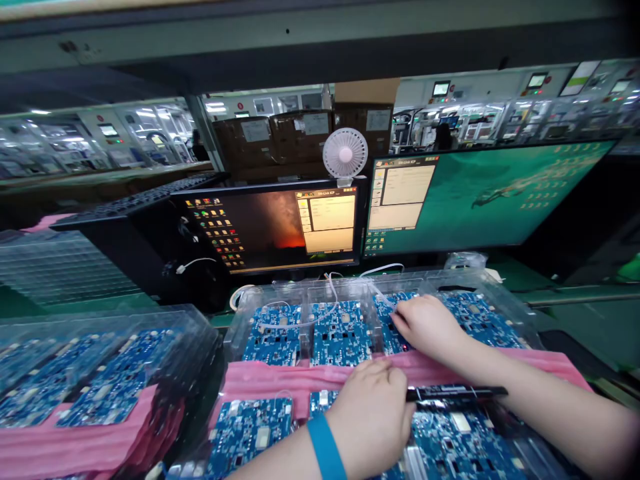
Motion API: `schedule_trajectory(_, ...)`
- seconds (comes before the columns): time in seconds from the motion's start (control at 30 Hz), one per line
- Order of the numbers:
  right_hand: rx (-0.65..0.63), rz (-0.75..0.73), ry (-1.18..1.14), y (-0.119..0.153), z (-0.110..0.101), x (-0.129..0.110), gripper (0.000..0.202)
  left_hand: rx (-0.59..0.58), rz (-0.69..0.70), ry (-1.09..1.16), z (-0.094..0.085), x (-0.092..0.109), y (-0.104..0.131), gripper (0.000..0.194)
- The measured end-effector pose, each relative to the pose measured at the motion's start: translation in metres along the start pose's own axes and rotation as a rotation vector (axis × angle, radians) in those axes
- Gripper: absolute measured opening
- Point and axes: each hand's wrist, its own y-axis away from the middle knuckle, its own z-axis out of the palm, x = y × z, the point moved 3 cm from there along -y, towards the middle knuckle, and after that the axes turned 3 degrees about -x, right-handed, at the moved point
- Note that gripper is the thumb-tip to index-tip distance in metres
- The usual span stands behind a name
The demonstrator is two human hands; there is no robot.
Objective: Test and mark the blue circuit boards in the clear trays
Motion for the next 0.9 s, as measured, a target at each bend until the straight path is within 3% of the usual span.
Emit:
schedule_trajectory(0.3,0.004,0.043,0.020,-0.003,0.003,-0.003,0.028,0.013,0.003,0.022,0.001,0.000,0.001,0.021)
schedule_trajectory(0.5,0.023,0.061,0.015,0.005,-0.018,0.015,0.029,0.016,-0.041,0.051,-0.005,-0.001,0.000,0.018)
schedule_trajectory(0.6,-0.008,0.048,-0.038,0.027,-0.027,0.034,0.030,0.042,-0.104,0.095,-0.010,-0.003,-0.001,0.020)
schedule_trajectory(0.7,-0.093,0.074,-0.249,0.064,-0.028,0.041,0.032,0.102,-0.146,0.153,-0.013,-0.006,-0.001,0.020)
schedule_trajectory(0.8,-0.228,0.095,-0.484,0.100,-0.025,0.027,0.033,0.127,-0.165,0.183,-0.012,-0.008,-0.003,0.021)
schedule_trajectory(0.9,-0.283,0.084,-0.594,0.122,-0.025,0.005,0.028,0.119,-0.163,0.162,-0.009,-0.009,-0.005,0.022)
